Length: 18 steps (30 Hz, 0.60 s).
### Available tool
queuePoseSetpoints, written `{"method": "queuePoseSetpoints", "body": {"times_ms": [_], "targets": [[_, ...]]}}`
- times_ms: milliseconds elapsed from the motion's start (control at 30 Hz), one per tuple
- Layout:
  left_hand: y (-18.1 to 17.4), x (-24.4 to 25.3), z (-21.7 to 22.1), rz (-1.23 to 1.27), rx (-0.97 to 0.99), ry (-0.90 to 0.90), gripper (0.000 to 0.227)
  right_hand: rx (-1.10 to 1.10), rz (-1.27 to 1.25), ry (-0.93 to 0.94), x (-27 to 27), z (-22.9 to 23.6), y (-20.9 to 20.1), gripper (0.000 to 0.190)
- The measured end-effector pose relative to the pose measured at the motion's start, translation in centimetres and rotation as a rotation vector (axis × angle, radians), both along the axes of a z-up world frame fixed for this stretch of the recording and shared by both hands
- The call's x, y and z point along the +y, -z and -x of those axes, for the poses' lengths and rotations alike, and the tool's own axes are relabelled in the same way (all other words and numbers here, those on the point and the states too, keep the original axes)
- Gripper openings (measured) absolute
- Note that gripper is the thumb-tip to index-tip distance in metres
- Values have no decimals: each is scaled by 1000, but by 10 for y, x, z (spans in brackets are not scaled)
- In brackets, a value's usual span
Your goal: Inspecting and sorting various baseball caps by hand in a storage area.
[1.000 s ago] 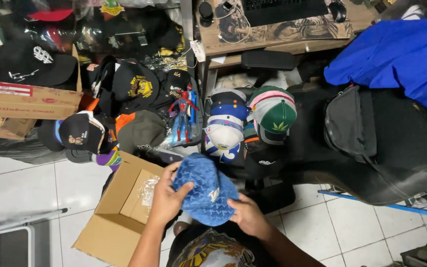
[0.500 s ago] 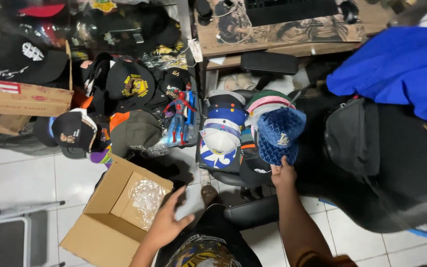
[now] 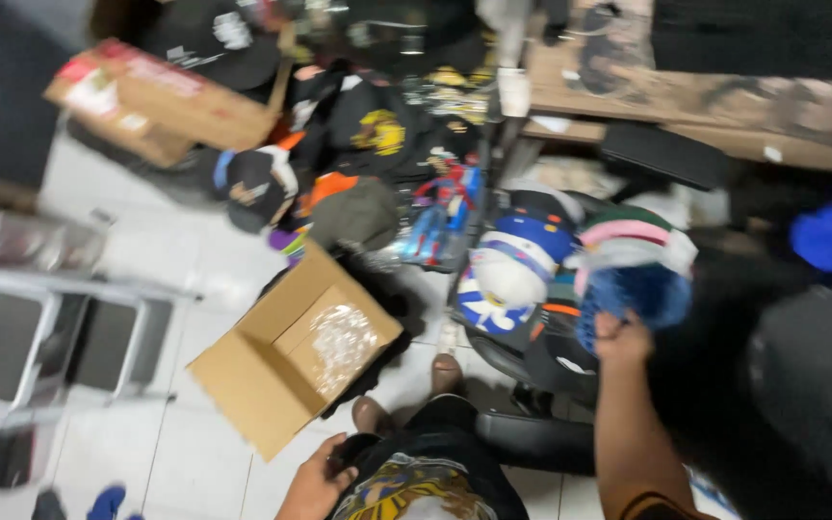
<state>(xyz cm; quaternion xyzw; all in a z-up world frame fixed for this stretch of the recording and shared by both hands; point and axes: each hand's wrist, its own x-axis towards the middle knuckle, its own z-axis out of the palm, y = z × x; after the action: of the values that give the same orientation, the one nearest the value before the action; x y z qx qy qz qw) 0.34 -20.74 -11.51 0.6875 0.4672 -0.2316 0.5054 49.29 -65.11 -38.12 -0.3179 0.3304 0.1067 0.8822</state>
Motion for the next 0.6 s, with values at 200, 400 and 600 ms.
{"method": "queuePoseSetpoints", "body": {"times_ms": [200, 400, 600], "targets": [[8, -8, 34, -98, 211, 275, 65, 365, 301, 44, 75, 21, -98, 20], [53, -5, 91, -50, 276, 97, 45, 210, 629, -330, 150, 107, -117, 21], [74, 45, 134, 9, 270, 34, 45, 202, 570, -782, 234, 173, -169, 58]]}}
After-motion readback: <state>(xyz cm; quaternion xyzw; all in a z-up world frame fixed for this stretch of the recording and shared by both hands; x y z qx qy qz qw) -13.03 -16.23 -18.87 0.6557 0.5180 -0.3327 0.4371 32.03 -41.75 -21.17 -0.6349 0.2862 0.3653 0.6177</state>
